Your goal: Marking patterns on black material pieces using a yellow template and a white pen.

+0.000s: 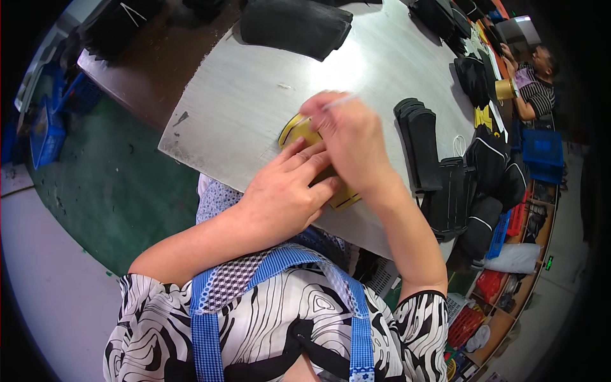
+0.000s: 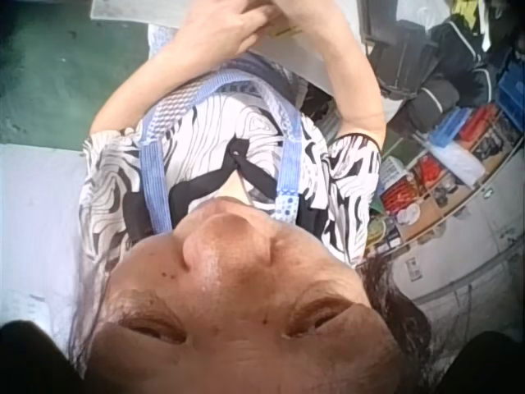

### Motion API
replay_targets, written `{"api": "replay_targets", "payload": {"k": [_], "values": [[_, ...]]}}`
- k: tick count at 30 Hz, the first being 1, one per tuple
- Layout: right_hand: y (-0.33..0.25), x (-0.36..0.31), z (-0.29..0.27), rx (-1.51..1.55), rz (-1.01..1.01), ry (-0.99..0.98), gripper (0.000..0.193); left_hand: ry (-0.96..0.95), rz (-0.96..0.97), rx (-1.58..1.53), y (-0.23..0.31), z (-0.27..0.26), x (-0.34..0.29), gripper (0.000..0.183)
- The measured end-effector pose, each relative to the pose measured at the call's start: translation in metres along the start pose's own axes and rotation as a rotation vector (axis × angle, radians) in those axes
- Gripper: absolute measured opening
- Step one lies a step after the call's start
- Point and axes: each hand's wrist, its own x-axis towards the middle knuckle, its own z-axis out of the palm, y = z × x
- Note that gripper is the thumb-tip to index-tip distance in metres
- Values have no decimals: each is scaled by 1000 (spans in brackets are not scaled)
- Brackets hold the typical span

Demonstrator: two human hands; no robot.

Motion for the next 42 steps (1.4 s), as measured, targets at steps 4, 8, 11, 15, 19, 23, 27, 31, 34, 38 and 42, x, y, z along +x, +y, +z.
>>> {"api": "replay_targets", "payload": {"k": [4, 8, 11, 15, 19, 23, 27, 31, 34, 38, 42], "values": [[-2, -1, -16, -46, 155, 49, 15, 65, 42, 40, 2, 3, 1, 33], [-7, -38, -24, -76, 144, 11, 16, 7, 41, 13, -4, 1, 2, 33], [-14, -77, -48, -129, 287, -81, 17, 41, 48, 11, -2, 2, 2, 34], [-25, -104, -62, -181, 335, -43, 18, 39, 51, 72, -3, 0, 2, 36], [-27, -113, -49, -88, 156, 27, 19, 47, 14, 39, -1, -1, 5, 36], [-23, -113, -53, -146, 279, 20, 15, 39, 26, 84, -1, -10, 12, 32], [-22, -106, -52, 97, 502, 79, 7, -125, 82, 104, -10, -25, 30, 45], [-19, -99, -32, -223, 235, 158, 17, -294, 20, -18, -23, -33, 49, 65], [-9, -108, -54, -91, 436, 276, 18, 57, -21, 106, -57, -43, 51, 67], [33, -129, -118, -502, 370, 442, 17, 114, -174, 466, -98, -63, 38, 83], [27, -148, -121, -139, 524, 523, 17, -224, -83, 310, -47, -58, 2, 77]]}}
